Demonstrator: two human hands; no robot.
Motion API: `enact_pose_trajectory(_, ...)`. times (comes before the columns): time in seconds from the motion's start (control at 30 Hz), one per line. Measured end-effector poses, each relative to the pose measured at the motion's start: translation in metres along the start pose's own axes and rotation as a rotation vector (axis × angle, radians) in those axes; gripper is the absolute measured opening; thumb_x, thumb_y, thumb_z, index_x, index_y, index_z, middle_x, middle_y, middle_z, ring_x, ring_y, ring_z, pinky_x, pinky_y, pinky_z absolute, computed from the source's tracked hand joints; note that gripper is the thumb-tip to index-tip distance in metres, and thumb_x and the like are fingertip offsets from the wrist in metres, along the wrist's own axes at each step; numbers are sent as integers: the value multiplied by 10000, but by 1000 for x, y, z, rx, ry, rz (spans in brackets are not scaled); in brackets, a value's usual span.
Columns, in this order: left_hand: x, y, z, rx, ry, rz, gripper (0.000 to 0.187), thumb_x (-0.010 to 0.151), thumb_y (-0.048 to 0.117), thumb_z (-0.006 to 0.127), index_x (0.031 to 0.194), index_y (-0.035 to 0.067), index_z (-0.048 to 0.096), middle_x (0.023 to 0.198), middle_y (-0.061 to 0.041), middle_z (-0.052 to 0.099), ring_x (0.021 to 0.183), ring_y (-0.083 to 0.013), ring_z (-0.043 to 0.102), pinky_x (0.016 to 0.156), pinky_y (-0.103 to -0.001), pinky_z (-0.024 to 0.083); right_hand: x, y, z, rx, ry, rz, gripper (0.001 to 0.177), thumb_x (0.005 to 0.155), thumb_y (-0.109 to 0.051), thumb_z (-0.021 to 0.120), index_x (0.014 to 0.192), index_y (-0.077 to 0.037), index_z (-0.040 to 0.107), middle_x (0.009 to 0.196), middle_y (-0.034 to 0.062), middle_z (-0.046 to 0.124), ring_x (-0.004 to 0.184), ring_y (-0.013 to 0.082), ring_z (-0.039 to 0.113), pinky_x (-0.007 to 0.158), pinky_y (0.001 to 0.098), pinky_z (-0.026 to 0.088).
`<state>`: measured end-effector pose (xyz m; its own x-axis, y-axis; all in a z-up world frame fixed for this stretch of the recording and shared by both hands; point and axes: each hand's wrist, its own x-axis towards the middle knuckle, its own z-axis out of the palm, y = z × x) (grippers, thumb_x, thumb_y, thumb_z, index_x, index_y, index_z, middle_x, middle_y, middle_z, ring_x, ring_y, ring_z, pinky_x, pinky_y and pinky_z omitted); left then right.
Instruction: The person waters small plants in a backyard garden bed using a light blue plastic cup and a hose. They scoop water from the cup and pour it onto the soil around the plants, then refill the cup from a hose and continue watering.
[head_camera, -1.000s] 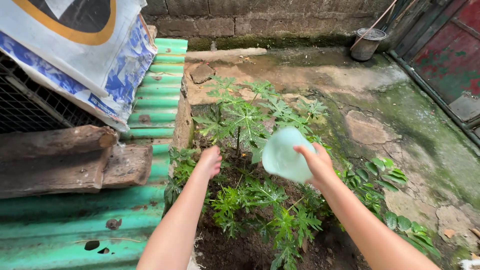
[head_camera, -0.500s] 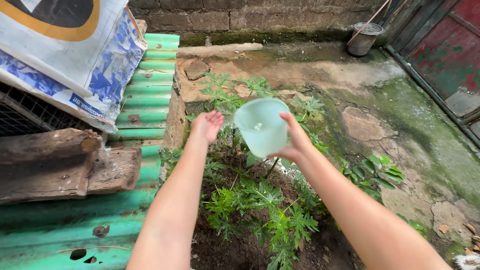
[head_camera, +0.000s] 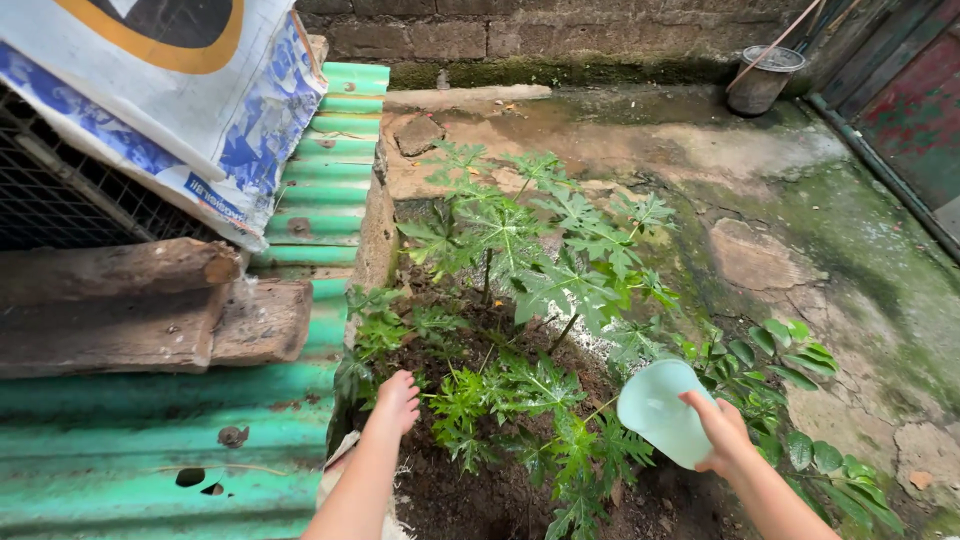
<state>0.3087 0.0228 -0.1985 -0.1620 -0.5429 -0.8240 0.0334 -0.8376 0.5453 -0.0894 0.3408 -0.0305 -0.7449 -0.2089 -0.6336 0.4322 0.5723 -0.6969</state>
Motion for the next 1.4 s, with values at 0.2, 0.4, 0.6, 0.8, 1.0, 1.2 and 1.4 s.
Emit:
enact_pose_trajectory(0.2,-15,35,35,40,-169,109,786,1168,446,425,1789,52,146,1856,-242,81,1701,-435,13,1368,-613,6,41,-7,113,-54,-137,-160,1146,818,-432,964,1721,-42,375,1635,330,353,1541,573,317,938,982,386)
enact_pose_trajectory(0.4,-84,132,76,31,-237,267,702,1167,391,439,1755,57,250,1771,-249,324,1664,-419,239,1352,-592,223,-85,-102,226,-63,-377,-308,1206,785,-464,972,1730,-55,344,1714,302,302,1604,558,261,976,954,364)
enact_pose_trajectory(0.6,-39,171,54,-411,-393,348,458,1127,254,498,1526,31,539,1352,-131,691,1254,-291,680,1130,-414,539,-181,-134,229,248,-549,-229,1114,852,-368,899,1713,-16,286,1768,262,146,1654,557,52,978,1043,191)
enact_pose_trajectory(0.8,-99,82,-2,-104,-163,251,771,1165,404,411,1792,59,123,1864,-215,45,1705,-398,16,1381,-587,-8,-125,-48,165,431,-777,158,889,963,-423,642,1732,-161,281,1616,333,323,1562,498,290,1205,870,239)
enact_pose_trajectory(1.0,-74,-18,-38,-163,-117,119,827,1153,421,437,1777,29,61,1853,-238,-65,1701,-404,-69,1370,-593,-75,-86,41,68,393,-418,222,876,969,-289,724,1699,-74,292,1621,246,267,1506,461,233,1180,859,225)
enact_pose_trajectory(1.2,-40,-59,-7,-165,-123,32,661,1103,278,438,1644,-102,437,1715,-291,474,1637,-400,397,1352,-460,286,-42,79,0,221,-66,77,649,914,-326,673,1443,28,546,1556,317,406,1379,627,411,1013,980,310)
enact_pose_trajectory(1.4,-27,-66,99,79,-310,-8,693,1179,397,415,1754,43,259,1806,-246,265,1683,-387,208,1372,-537,129,27,80,22,-192,184,-94,1184,681,-678,979,1709,-343,499,1605,325,464,1481,447,477,1180,562,443)
